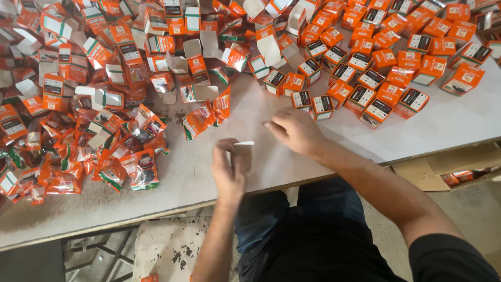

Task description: The person picks up small orange product boxes and plastic-wrapped items from a large pile on the table, opens and folds small white paper cartons, places an item inside, and sets the packed carton back on the table, repeating this packing cycle throughout the clip.

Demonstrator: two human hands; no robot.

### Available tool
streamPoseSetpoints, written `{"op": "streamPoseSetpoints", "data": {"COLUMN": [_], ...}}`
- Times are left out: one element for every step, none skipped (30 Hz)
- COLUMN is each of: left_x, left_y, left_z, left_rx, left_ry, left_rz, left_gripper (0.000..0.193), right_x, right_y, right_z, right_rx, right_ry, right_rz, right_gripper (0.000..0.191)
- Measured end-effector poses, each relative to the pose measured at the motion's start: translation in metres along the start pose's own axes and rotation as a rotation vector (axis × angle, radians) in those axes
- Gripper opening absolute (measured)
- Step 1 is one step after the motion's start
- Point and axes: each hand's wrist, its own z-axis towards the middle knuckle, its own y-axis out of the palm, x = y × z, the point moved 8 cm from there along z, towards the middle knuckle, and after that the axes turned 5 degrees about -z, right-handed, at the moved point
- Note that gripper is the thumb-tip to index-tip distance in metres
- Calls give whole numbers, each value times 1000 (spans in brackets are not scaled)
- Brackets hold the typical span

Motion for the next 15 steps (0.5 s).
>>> {"op": "streamPoseSetpoints", "data": {"left_x": [5,9,11,14,19,23,28,33,38,42,45,48,49,50,51], "left_y": [7,14,23,31,36,38,39,38,35,32,29,30,30,30,32], "left_z": [-4,-10,-17,-21,-21,-22,-22,-22,-22,-25,-28,-31,-34,-37,-39], "left_rx": [32,69,64,61,58,49,37,21,15,9,4,-31,-68,-106,-143], "left_ry": [20,31,42,56,74,74,76,80,88,91,92,108,121,134,157], "left_rz": [48,97,131,169,208,204,201,198,210,221,234,285,337,389,391], "left_gripper": [20,22,20,19,18,19,20,21,21,22,22,24,26,28,26], "right_x": [1,-4,-12,-27,-41,-52,-53,-53,-49,-51,-54,-56,-57,-59,-59], "right_y": [-9,-17,-20,-22,-24,-27,-26,-24,-23,-23,-23,-23,-25,-26,-26], "right_z": [-5,-23,-42,-52,-60,-65,-65,-63,-60,-58,-56,-56,-58,-60,-60], "right_rx": [13,16,13,-6,-20,-31,-47,-58,-65,-58,-54,-51,-37,-22,-6], "right_ry": [63,125,190,164,134,103,146,193,242,212,182,154,157,160,161], "right_rz": [118,238,363,317,270,223,203,182,159,166,175,186,201,216,228], "right_gripper": [25,17,12,13,15,18,20,23,27,28,30,34,40,46,53]}}
